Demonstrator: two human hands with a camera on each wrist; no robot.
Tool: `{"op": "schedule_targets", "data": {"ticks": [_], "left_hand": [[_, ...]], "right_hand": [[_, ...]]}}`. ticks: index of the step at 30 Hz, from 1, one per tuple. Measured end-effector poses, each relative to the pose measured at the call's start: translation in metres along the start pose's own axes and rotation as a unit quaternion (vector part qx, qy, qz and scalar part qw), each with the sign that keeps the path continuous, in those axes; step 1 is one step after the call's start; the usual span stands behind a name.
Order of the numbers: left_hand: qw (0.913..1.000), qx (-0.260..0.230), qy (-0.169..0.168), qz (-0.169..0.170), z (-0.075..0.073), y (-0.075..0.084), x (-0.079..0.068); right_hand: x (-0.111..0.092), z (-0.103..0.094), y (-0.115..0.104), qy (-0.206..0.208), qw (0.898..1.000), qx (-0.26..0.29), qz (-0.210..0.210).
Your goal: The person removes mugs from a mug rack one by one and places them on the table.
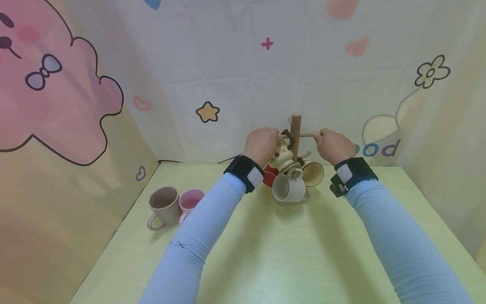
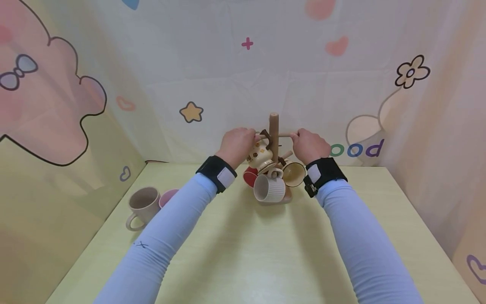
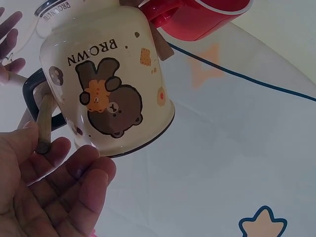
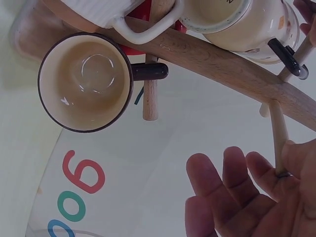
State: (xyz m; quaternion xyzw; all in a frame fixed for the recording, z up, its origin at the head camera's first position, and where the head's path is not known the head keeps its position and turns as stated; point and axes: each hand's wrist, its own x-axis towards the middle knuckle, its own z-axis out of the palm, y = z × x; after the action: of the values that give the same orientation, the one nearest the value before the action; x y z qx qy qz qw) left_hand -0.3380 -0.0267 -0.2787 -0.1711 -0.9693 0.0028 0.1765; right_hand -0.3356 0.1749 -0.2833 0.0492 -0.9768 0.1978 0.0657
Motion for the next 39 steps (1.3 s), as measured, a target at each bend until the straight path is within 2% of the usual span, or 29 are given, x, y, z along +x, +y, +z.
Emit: {"op": "schedule_targets", "data": {"ticks": [19,31,36,39], "left_hand": [[0.9998,0.004,-0.020,-0.001,-0.0001,-0.0051,0.0011],[0.9998,0.000,-0.022,0.005,-0.0019,-0.0045,0.0021],[0.9996,0.011,-0.026,0.007,-0.0025,-0.0031,0.0021],[0.9993,0.022,-0.024,0.020,-0.0033,0.0010,0.0010]], "right_hand": [[0.0003,0.0057,-0.0007,0.011,1.000,0.008,0.003],[0.0038,0.0008,0.0019,-0.007,1.000,0.020,-0.007],[0.0063,-0.0005,0.0034,-0.019,0.999,0.028,-0.010],[0.0098,0.0007,0.0087,-0.026,0.999,0.040,-0.010]]}}
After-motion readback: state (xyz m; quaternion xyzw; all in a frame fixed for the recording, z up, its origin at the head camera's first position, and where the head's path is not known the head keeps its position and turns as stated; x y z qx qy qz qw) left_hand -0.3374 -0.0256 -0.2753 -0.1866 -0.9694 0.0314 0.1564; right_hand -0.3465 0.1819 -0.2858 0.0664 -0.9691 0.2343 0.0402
